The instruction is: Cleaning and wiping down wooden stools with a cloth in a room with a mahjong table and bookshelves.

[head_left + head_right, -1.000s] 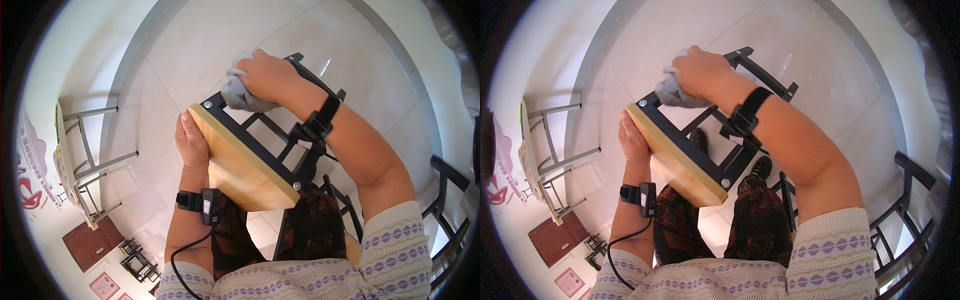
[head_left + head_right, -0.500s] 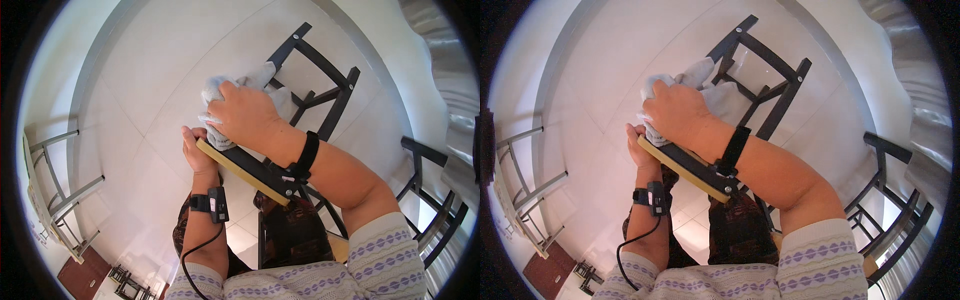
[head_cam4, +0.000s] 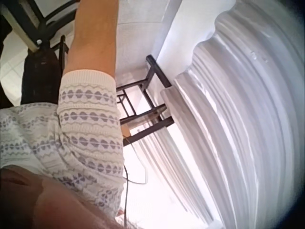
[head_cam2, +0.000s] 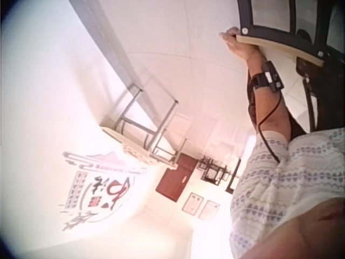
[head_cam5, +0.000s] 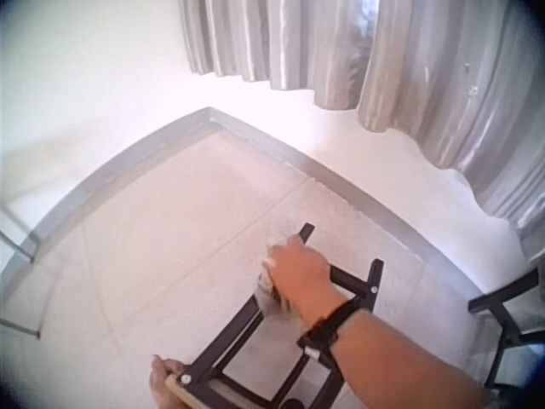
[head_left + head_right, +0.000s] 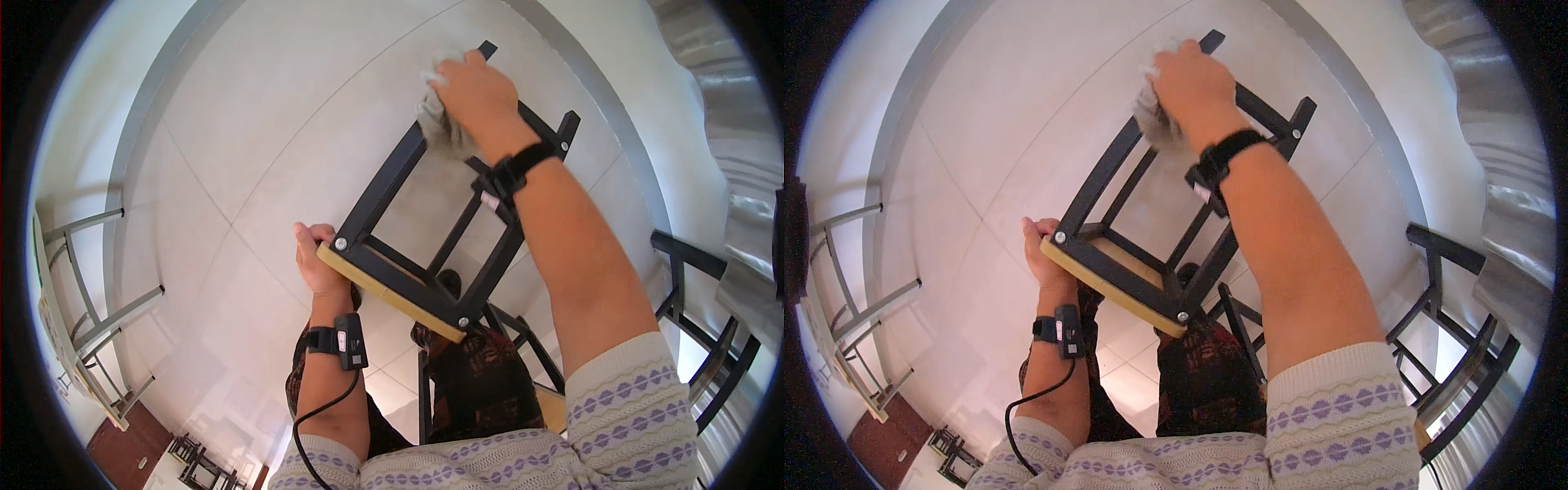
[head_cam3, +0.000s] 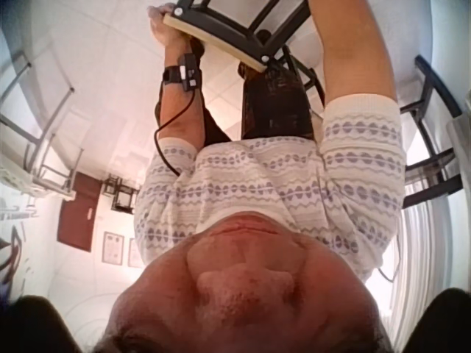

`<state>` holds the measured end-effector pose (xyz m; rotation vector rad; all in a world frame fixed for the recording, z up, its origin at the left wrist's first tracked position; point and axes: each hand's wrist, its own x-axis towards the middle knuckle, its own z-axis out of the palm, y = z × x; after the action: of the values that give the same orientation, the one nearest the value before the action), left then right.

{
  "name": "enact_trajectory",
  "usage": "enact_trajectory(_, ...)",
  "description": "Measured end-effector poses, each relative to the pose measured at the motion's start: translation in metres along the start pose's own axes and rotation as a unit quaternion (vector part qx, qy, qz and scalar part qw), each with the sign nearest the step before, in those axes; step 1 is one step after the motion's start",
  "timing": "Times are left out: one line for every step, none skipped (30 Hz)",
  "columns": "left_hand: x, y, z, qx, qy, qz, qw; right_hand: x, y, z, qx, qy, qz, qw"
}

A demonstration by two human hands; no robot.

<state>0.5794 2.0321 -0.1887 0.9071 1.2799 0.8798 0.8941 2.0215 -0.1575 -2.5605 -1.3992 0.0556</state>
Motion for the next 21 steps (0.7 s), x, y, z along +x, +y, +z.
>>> enact_trajectory(0.001,0.002,0.001,-0.001,0.001,-0.001,1.0,0.003,-0.001,0.001,-0.001,-0.001,-0.001,1.0)
enact_trajectory(0.003,0.005,0.003,0.017,0.004,-0.008,1.0,0.005,-0.002,0.002,-0.006,-0.001,0.013,1.0)
enact_trajectory(0.004,0.007,0.005,0.035,0.009,-0.014,0.999,0.007,-0.004,0.003,-0.011,0.0,0.025,1.0)
enact_trajectory(0.006,0.008,0.004,0.032,0.007,-0.012,0.999,0.004,-0.007,0.005,-0.012,0.004,0.025,1.0)
enact_trajectory(0.007,0.01,0.0,0.029,0.013,-0.002,0.999,-0.005,-0.013,0.008,-0.002,0.04,-0.002,0.999)
enact_trajectory(0.008,0.011,-0.003,0.027,0.021,0.006,0.999,-0.015,-0.021,0.008,0.01,0.075,-0.029,0.997)
enact_trajectory(0.005,0.016,-0.005,0.04,0.029,0.012,0.999,-0.026,-0.037,0.002,0.044,0.008,-0.011,0.999)
enact_trajectory(0.001,0.024,-0.007,0.041,0.031,0.011,0.999,-0.037,-0.047,-0.009,0.045,0.006,-0.012,0.999)
enact_trajectory(0.0,0.032,-0.008,0.039,0.031,0.009,0.999,-0.047,-0.055,-0.02,0.097,-0.034,-0.024,0.994)
enact_trajectory(-0.002,0.04,-0.003,0.036,0.029,0.008,0.999,-0.053,-0.056,-0.03,0.146,-0.071,-0.036,0.986)
enact_trajectory(-0.005,0.048,0.003,0.036,0.037,0.009,0.999,-0.058,-0.055,-0.038,0.145,-0.068,-0.034,0.986)
enact_trajectory(-0.006,0.055,-0.001,0.039,0.036,0.015,0.999,-0.063,-0.057,-0.045,0.172,-0.09,-0.034,0.98)
enact_trajectory(-0.006,0.064,-0.008,0.044,0.012,0.018,0.999,-0.066,-0.058,-0.052,0.198,-0.112,-0.035,0.973)
enact_trajectory(-0.004,0.073,-0.014,0.049,-0.012,0.022,0.998,-0.067,-0.055,-0.057,0.202,-0.106,-0.035,0.973)
enact_trajectory(-0.003,0.084,-0.016,0.054,-0.022,0.03,0.998,-0.069,-0.052,-0.063,0.214,-0.117,-0.041,0.969)
enact_trajectory(-0.001,0.096,-0.019,0.056,-0.022,0.036,0.998,-0.07,-0.049,-0.07,0.225,-0.127,-0.048,0.965)
enact_trajectory(0.002,0.109,-0.022,0.091,-0.031,0.041,0.994,-0.072,-0.045,-0.077,0.229,-0.122,-0.05,0.964)
enact_trajectory(0.0,0.123,-0.019,0.124,-0.04,0.046,0.99,-0.075,-0.04,-0.089,0.222,-0.154,-0.054,0.961)
enact_trajectory(-0.002,0.138,-0.015,0.156,-0.036,0.053,0.986,-0.079,-0.035,-0.098,0.215,-0.187,-0.057,0.957)
enact_trajectory(-0.004,0.143,-0.013,0.155,-0.035,0.057,0.986,-0.083,-0.029,-0.107,0.215,-0.184,-0.059,0.957)
enact_trajectory(-0.005,0.148,-0.013,0.161,-0.039,0.059,0.984,-0.088,-0.022,-0.116,0.191,-0.198,-0.06,0.959)
